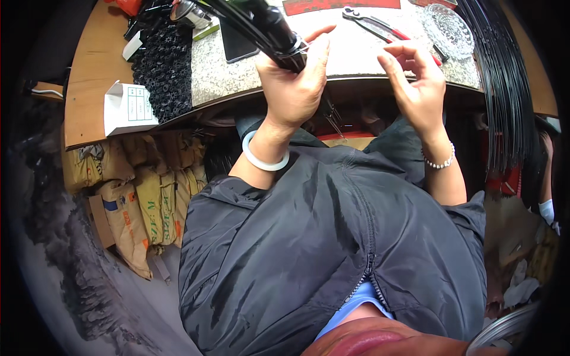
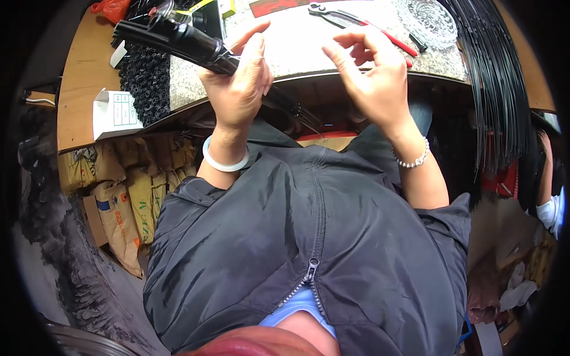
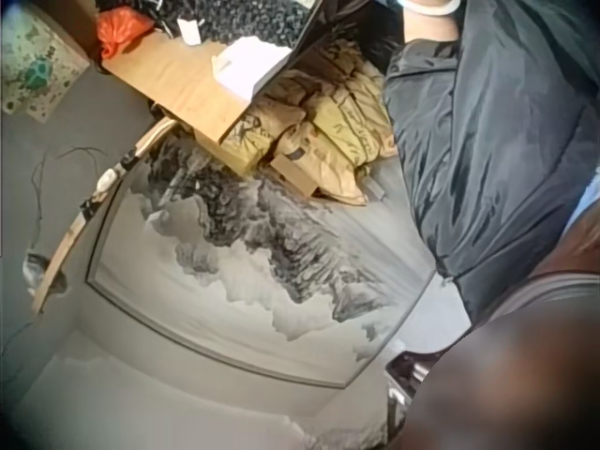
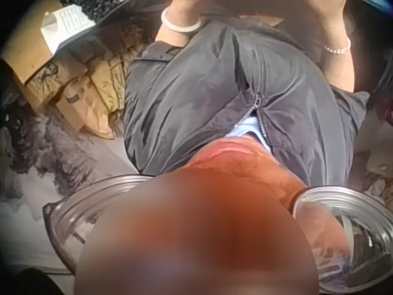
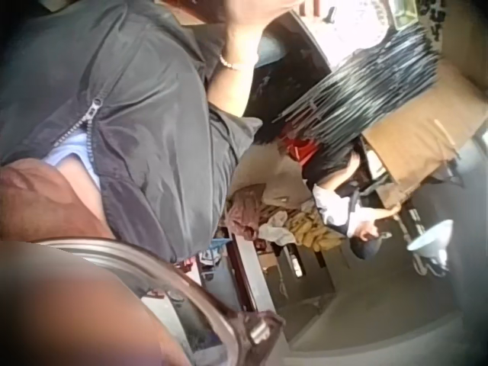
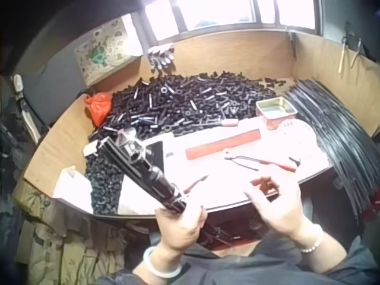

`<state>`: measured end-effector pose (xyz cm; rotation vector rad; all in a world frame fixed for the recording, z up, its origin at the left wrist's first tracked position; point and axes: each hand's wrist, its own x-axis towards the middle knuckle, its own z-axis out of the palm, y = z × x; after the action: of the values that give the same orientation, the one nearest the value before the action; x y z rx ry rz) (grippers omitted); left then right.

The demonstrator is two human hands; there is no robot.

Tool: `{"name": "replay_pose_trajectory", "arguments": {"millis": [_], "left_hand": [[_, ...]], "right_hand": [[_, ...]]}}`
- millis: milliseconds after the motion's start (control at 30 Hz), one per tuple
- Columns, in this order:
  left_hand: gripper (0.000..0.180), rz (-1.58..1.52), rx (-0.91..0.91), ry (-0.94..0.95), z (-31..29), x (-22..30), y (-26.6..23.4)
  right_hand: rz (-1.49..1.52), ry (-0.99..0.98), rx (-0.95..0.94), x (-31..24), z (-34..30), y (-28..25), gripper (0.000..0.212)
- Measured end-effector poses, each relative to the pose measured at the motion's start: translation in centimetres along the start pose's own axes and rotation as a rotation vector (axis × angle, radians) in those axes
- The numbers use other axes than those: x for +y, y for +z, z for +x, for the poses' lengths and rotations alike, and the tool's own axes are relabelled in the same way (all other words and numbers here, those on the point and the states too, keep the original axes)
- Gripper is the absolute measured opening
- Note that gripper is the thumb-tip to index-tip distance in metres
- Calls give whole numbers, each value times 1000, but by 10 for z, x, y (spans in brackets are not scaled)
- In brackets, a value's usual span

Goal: Assembling hair combs by inserting plastic bristles into a handle and trimming them with pliers.

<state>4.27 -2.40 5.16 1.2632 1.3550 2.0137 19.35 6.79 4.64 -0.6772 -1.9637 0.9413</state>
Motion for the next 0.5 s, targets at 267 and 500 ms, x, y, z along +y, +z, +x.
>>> {"name": "replay_pose_trajectory", "arguments": {"millis": [267, 500], "left_hand": [[19, 48, -6, 50, -6, -3, 4], [18, 78, 20, 157, 1, -13, 4]], "right_hand": [[244, -167, -130, -47, 5, 21, 18], [51, -426, 32, -49, -2, 31, 11]]}}
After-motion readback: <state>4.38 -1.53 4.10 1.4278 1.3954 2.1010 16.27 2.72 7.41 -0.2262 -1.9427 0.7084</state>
